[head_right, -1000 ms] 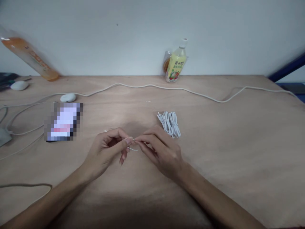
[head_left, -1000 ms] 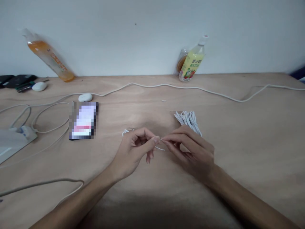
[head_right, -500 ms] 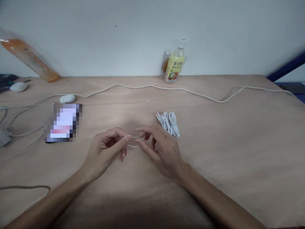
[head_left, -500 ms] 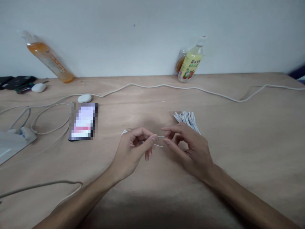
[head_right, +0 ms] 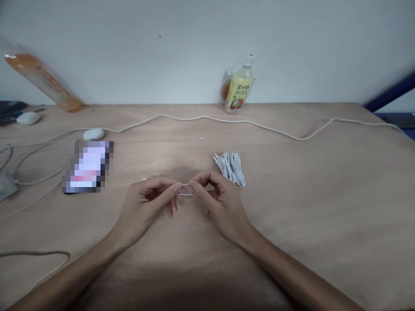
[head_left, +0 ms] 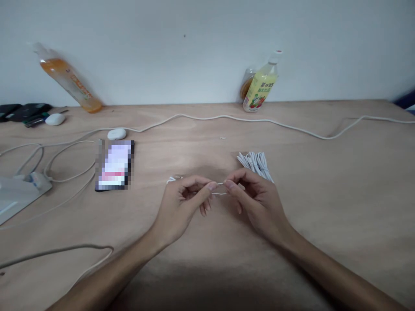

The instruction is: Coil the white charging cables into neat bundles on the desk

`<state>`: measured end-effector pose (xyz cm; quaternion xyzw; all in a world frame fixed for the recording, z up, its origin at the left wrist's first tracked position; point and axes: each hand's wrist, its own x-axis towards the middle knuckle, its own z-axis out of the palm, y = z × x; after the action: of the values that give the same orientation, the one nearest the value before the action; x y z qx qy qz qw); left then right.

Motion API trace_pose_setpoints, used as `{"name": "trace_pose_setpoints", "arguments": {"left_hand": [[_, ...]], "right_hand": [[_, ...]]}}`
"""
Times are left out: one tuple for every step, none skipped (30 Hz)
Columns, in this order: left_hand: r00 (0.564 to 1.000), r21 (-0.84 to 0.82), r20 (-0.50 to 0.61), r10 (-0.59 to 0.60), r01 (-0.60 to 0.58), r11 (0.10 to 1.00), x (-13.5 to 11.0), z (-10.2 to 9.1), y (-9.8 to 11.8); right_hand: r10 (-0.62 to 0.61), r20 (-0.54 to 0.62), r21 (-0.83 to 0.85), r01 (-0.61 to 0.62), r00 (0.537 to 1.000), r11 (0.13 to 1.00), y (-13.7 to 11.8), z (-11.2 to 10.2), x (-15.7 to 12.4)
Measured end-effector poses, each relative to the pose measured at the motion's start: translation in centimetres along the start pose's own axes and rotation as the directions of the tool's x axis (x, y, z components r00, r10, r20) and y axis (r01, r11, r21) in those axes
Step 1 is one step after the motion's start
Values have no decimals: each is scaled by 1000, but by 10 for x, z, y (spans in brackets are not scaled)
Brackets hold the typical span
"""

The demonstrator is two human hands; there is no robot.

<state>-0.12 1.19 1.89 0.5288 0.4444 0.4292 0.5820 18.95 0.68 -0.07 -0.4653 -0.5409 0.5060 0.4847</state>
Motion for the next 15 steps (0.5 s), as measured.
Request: {"name": "trace_pose_setpoints", "arguments": {"left_hand": [[1000, -3, 1, -4, 4, 1000, 0, 0, 0], [1000, -3, 2, -9, 9, 1000, 1, -1, -1], [1000, 0, 4, -14, 14, 1000, 1, -1, -1], [1000, 4, 5, -18, 18, 1000, 1, -1, -2], [1000, 9, 8, -21, 21, 1000, 1, -2, -2], [1000, 13, 9, -26, 26, 1000, 1, -2, -3], [999, 15, 8, -31, 31, 999, 1, -2, -3], [999, 15, 4, -38, 37, 999, 1, -2, -4], [999, 13, -1, -44, 44, 999, 0, -2, -4], [999, 11, -4, -48, 48, 999, 0, -2, -4], [999, 7, -7, -49, 49, 999, 0, -2, -4], [999, 4, -7, -49, 49, 999, 0, -2, -4], [999, 2, -5, -46, 46, 999, 0, -2, -4], [999, -1, -3, -42, 42, 999, 0, -2, -4], [999, -4, -2, -36, 36, 999, 1, -3, -4]], "right_hand": [[1, -4, 4, -1, 1000, 1000, 0, -1, 1], [-1, -10, 8, 1, 1000, 1000, 0, -2, 2], [-7, -16, 13, 7, 1000, 1000, 0, -3, 2], [-14, -21, 16, 14, 1000, 1000, 0, -4, 3], [-23, -23, 16, 23, 999, 1000, 0, -5, 4], [-30, -24, 12, 30, 999, 999, 0, -6, 4], [-34, -24, 7, 35, 999, 999, 0, -7, 5], [-39, -27, 3, 39, 999, 999, 0, -7, 6], [-43, -30, -3, 43, 999, 999, 0, -8, 6], [-49, -34, -12, 49, 998, 999, 0, -8, 7], [-59, -37, -20, 58, 998, 998, 1, -8, 7], [-68, -38, -28, 67, 997, 997, 1, -8, 8], [-76, -40, -34, 75, 996, 997, 0, -8, 8], [-82, -43, -37, 81, 996, 996, 0, -8, 8], [-83, -46, -35, 82, 995, 996, 0, -8, 8]]}}
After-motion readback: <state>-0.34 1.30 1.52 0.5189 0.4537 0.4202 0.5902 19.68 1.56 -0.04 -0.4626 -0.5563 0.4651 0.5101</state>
